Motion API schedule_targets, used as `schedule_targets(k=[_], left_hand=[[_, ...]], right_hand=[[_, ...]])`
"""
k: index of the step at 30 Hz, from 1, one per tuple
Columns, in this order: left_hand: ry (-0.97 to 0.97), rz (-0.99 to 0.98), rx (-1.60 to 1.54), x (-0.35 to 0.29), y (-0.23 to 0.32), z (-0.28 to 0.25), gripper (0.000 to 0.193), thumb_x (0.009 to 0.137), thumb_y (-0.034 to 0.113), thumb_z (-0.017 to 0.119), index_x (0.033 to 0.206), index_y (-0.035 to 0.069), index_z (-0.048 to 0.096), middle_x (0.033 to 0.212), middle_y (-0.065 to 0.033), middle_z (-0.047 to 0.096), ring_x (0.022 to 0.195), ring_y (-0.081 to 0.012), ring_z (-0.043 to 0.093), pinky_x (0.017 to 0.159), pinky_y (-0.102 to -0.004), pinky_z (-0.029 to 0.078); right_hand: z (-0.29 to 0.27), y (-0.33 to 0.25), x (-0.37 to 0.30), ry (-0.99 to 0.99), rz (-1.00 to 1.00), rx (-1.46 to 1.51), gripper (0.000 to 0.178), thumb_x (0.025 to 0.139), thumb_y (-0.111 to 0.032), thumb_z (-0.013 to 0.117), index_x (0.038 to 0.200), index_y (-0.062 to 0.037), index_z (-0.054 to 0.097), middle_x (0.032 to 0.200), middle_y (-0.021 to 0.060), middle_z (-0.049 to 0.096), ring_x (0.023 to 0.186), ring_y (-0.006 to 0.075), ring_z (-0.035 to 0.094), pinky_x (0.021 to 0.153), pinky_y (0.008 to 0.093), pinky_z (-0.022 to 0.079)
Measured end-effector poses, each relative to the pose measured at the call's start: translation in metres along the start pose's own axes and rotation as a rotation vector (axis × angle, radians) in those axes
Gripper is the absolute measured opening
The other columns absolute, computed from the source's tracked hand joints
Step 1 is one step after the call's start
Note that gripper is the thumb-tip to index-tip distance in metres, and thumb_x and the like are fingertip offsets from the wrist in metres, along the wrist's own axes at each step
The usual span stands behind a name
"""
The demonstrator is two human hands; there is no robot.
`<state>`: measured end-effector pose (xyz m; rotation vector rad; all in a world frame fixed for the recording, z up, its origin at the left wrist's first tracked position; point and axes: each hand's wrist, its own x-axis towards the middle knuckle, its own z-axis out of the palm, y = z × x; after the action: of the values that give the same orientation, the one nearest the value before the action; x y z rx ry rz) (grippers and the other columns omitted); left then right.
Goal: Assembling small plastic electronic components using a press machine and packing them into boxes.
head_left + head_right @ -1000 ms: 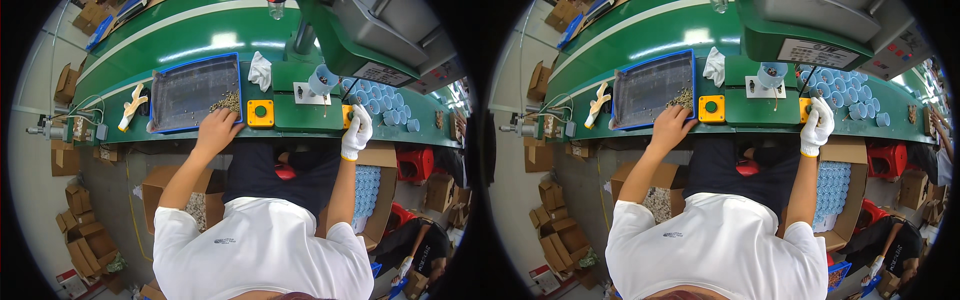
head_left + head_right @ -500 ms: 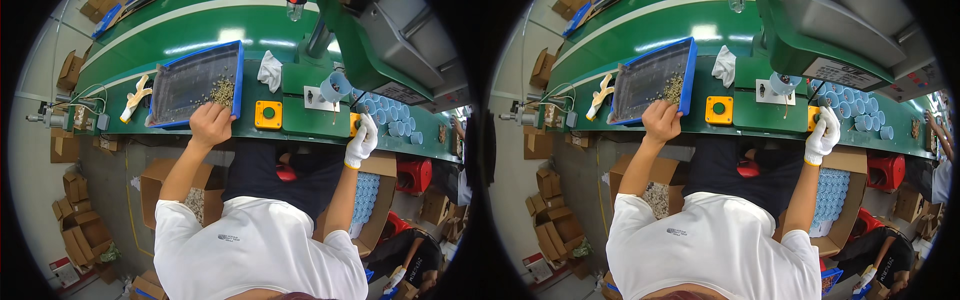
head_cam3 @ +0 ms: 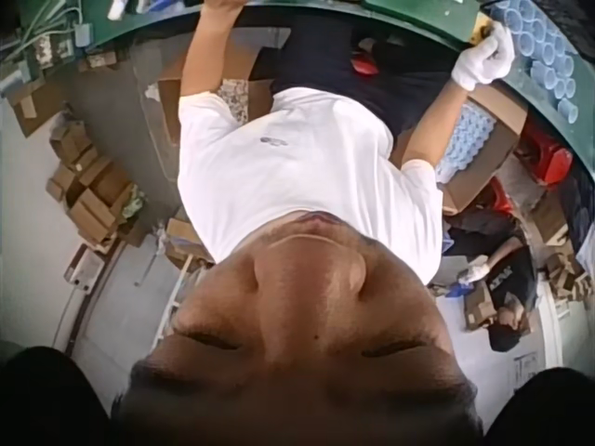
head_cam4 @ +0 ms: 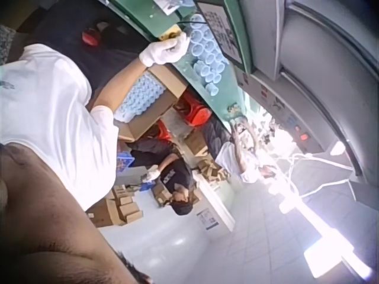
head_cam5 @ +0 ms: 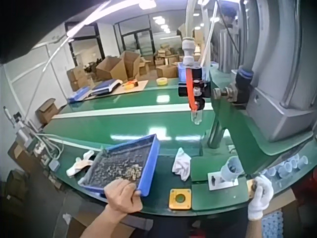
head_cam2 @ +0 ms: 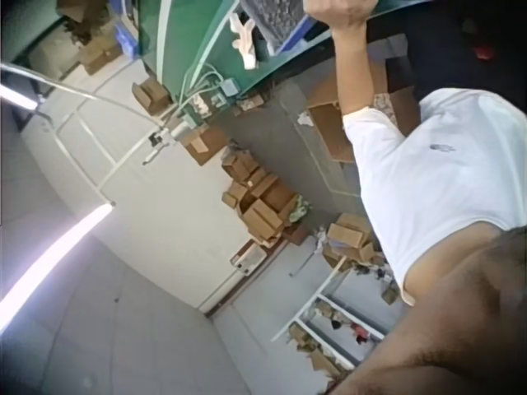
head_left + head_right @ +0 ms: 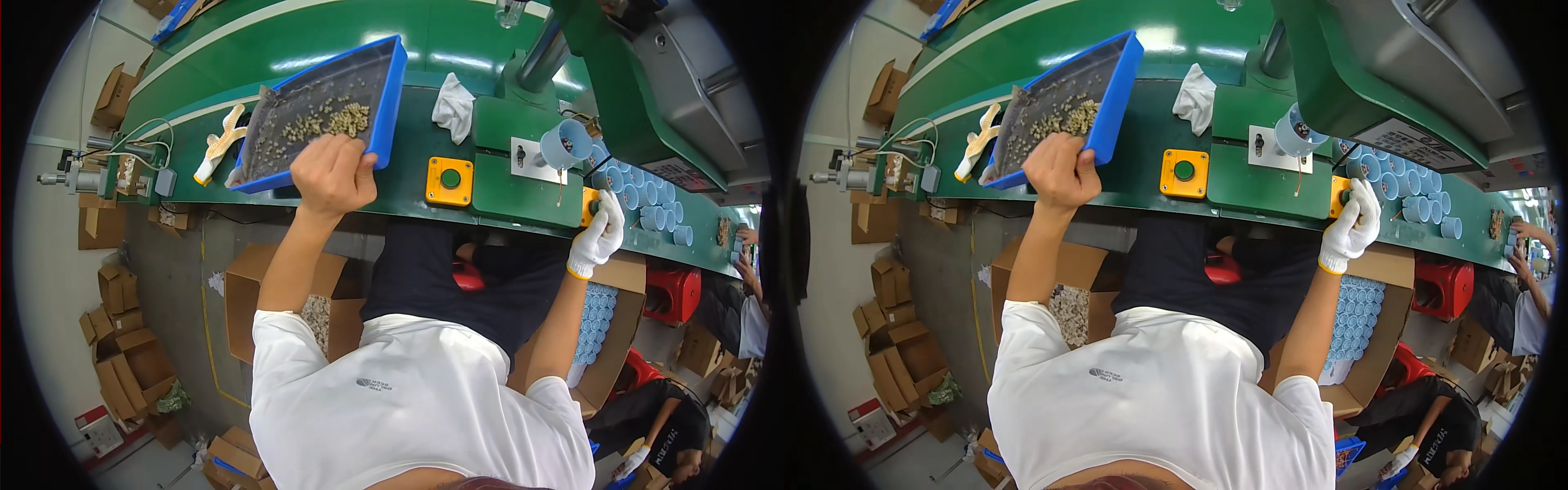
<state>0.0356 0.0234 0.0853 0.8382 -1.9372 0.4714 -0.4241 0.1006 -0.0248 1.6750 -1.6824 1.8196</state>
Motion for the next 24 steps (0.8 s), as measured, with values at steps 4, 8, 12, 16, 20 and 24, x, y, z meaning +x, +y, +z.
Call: schedule_targets(k=[4,8,12,16,20,24], left_hand=[[-0.035,0.000,0.015,0.005,-0.001,-0.003,0.023,0.099,0.021,0.070,0.082,0.006,0.065,0.067,-0.0061,0.054,0.053,-0.0266,0.053,0.049,-0.0387,0.040],[-0.014,0.003,0.009,0.005,-0.005,-0.004,0.023,0.100,0.020,0.068,0.082,0.006,0.064,0.067,-0.0063,0.053,0.053,-0.0262,0.052,0.049,-0.0385,0.039],[0.027,0.004,0.008,0.008,-0.009,-0.008,0.025,0.102,0.021,0.068,0.082,0.006,0.063,0.067,-0.0065,0.053,0.053,-0.0260,0.052,0.049,-0.0385,0.039],[0.047,-0.005,0.002,0.008,-0.008,-0.009,0.026,0.103,0.021,0.066,0.083,0.006,0.063,0.066,-0.0067,0.053,0.053,-0.0263,0.051,0.049,-0.0385,0.038],[0.016,-0.014,0.000,0.007,-0.007,-0.016,0.034,0.111,0.022,0.061,0.085,0.001,0.062,0.066,-0.0106,0.054,0.052,-0.0291,0.054,0.049,-0.0392,0.039],[0.015,-0.028,-0.011,0.003,-0.005,-0.014,0.022,0.100,0.020,0.070,0.083,0.006,0.064,0.068,-0.0066,0.056,0.054,-0.0270,0.052,0.051,-0.0393,0.039]], right_hand=[[-0.003,0.003,0.000,-0.034,-0.045,-0.040,0.027,0.108,-0.005,0.055,0.119,0.0085,0.075,0.127,0.0227,0.079,0.123,0.0355,0.073,0.110,0.0436,0.056],[-0.003,0.009,-0.003,-0.039,-0.038,-0.031,0.027,0.109,-0.006,0.055,0.119,0.0087,0.075,0.129,0.0232,0.078,0.125,0.0346,0.072,0.109,0.0431,0.057],[-0.003,0.011,-0.004,-0.035,-0.042,-0.031,0.027,0.110,-0.006,0.054,0.119,0.0088,0.075,0.129,0.0226,0.078,0.124,0.0341,0.072,0.107,0.0420,0.058],[-0.004,0.011,-0.006,-0.039,-0.016,-0.032,0.027,0.110,-0.006,0.054,0.120,0.0089,0.075,0.129,0.0225,0.077,0.124,0.0334,0.073,0.104,0.0404,0.059],[-0.003,0.012,-0.005,-0.048,-0.023,-0.030,0.028,0.110,-0.006,0.054,0.123,0.0085,0.074,0.131,0.0230,0.077,0.123,0.0324,0.073,0.102,0.0389,0.060],[-0.004,0.016,-0.007,-0.040,-0.024,-0.002,0.029,0.111,-0.007,0.054,0.125,0.0081,0.074,0.131,0.0239,0.076,0.122,0.0317,0.073,0.103,0.0394,0.059]])
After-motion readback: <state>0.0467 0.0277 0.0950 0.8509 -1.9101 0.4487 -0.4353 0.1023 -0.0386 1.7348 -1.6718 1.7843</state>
